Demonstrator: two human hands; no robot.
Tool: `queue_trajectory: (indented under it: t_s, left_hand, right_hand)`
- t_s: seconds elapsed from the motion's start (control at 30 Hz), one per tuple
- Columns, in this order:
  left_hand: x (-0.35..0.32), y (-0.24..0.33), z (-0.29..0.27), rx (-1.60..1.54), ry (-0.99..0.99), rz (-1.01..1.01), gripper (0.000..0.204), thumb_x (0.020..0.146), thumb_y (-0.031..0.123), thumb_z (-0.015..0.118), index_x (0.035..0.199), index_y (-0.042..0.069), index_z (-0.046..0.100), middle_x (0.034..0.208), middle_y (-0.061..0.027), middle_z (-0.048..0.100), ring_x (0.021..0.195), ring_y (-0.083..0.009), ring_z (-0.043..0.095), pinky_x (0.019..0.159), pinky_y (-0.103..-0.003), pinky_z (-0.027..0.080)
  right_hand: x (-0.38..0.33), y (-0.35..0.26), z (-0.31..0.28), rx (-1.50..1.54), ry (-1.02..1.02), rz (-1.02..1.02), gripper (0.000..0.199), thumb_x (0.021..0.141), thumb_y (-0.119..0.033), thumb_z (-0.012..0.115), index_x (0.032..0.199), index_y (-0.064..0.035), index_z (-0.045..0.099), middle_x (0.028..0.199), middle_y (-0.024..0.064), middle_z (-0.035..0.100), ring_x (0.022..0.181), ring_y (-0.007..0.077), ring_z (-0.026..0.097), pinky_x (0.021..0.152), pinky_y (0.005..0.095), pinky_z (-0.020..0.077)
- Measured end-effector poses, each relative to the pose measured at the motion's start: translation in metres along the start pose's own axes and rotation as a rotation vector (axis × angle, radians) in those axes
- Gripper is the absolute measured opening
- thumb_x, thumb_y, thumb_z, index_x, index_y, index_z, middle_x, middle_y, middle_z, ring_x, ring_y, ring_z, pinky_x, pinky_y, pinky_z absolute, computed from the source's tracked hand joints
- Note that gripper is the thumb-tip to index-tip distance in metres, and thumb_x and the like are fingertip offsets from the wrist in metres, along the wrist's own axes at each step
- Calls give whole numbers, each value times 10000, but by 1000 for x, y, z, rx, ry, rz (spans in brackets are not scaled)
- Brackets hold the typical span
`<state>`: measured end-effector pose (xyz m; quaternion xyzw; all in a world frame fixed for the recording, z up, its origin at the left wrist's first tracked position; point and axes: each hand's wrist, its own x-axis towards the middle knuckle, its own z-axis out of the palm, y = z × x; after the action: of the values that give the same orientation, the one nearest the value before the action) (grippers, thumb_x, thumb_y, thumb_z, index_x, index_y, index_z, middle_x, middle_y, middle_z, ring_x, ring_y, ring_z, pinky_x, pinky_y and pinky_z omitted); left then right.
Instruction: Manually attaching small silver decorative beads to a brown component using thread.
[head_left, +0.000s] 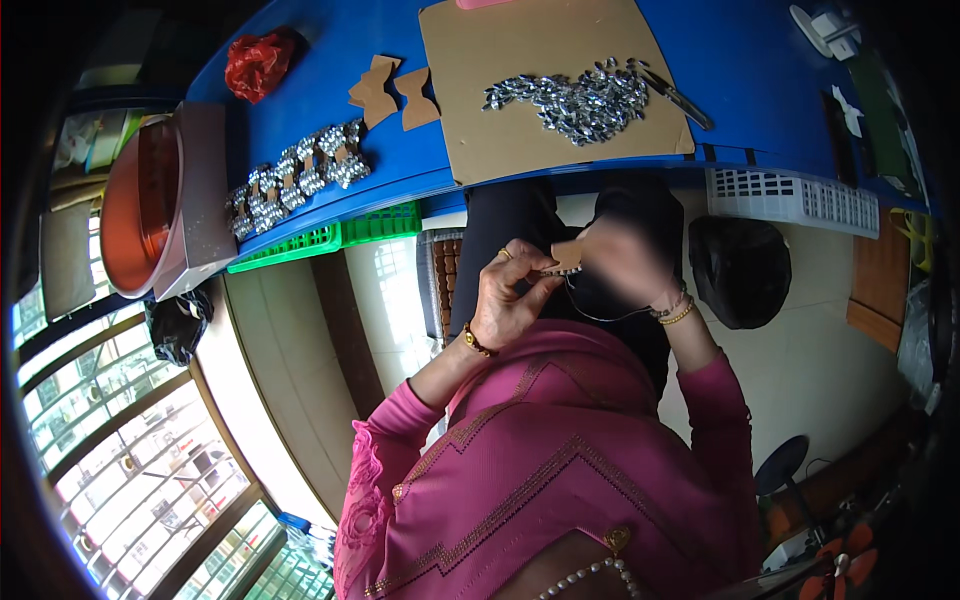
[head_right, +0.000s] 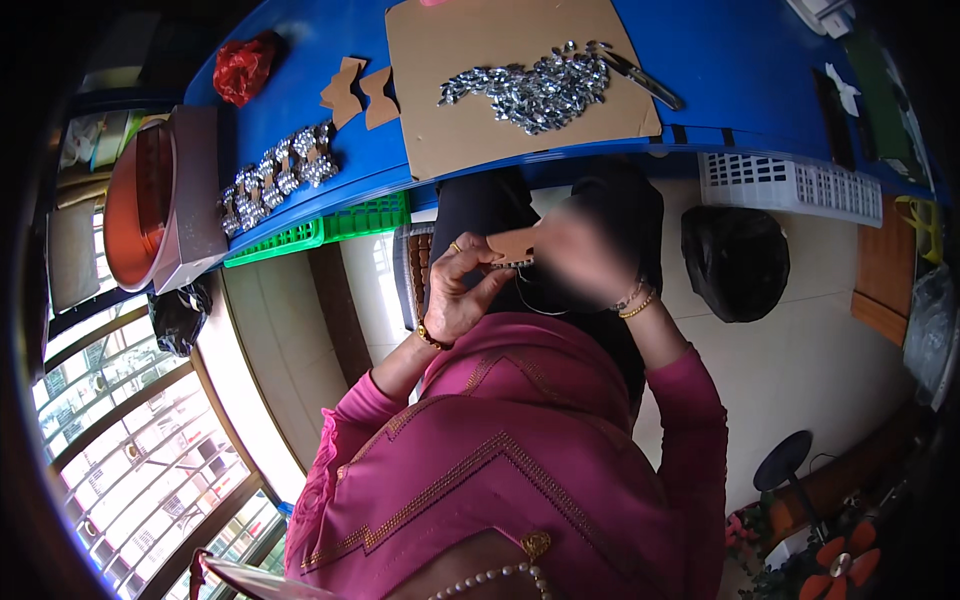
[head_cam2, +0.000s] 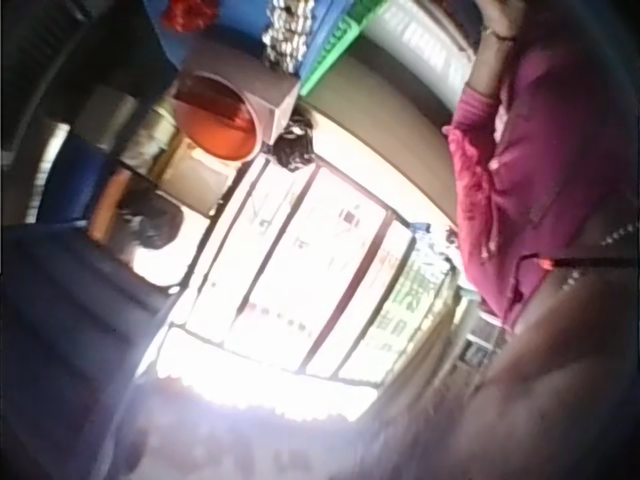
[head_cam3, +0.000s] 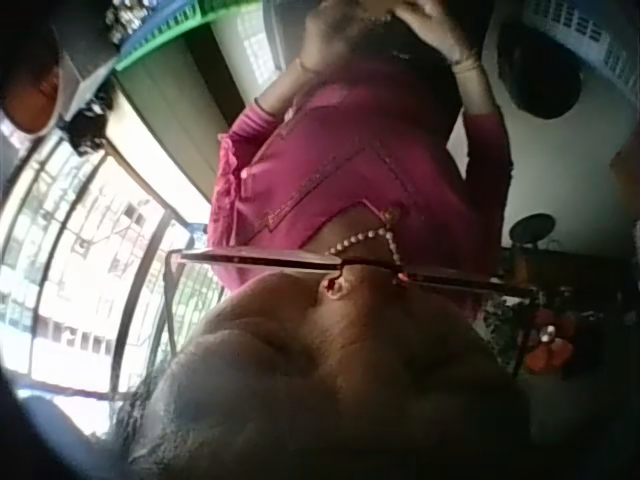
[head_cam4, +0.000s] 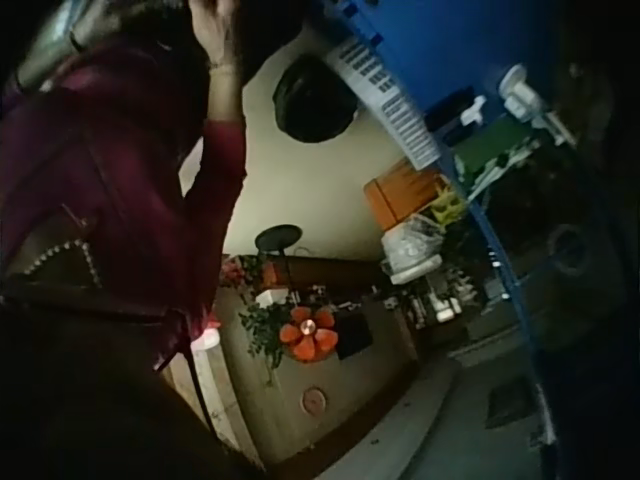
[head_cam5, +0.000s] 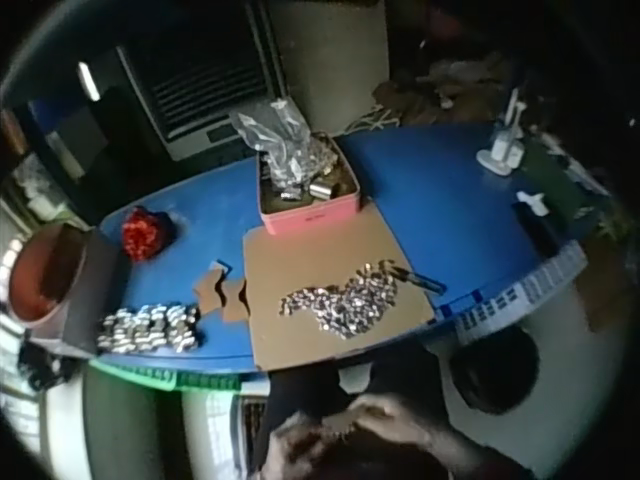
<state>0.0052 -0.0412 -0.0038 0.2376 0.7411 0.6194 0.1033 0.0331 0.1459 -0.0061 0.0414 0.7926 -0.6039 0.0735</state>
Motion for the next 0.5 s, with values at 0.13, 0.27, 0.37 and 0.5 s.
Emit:
queue_trajectory:
  t_s: [0.13, 0.27, 0.37, 0.5]
  left_hand:
    - [-1, -2, 0, -8, -78, -15, 160, 666, -71, 668, 796, -33, 583, 794, -75, 542, 629, -145, 548, 563, -231, 457]
    - [-8, 1, 2, -60, -175, -134, 162, 687, -73, 652, 820, -23, 575, 793, -68, 561, 633, -137, 556, 574, -227, 466]
    - [-9, 1, 4, -282, -198, -323, 161, 715, -71, 626, 848, -2, 569, 793, -66, 579, 650, -137, 572, 582, -229, 479]
    - [-7, -4, -5, -733, -162, -642, 161, 764, -59, 567, 891, 41, 562, 781, -75, 601, 664, -158, 597, 595, -256, 502]
  right_hand:
    - [-4, 13, 5, 208, -275, 61, 52, 800, -44, 540, 817, -2, 566, 714, 11, 567, 698, 70, 530, 612, 208, 407]
    - [1, 12, 18, 463, -91, 122, 62, 805, -92, 551, 820, -39, 580, 732, 20, 585, 710, 104, 555, 638, 240, 426]
    - [3, 11, 15, 856, 216, 288, 69, 833, -122, 531, 853, -78, 580, 759, 29, 583, 706, 116, 550, 668, 259, 435]
    - [-28, 50, -27, 1599, 219, 86, 156, 896, -211, 451, 981, -101, 519, 687, -15, 427, 639, 113, 433, 717, 302, 403]
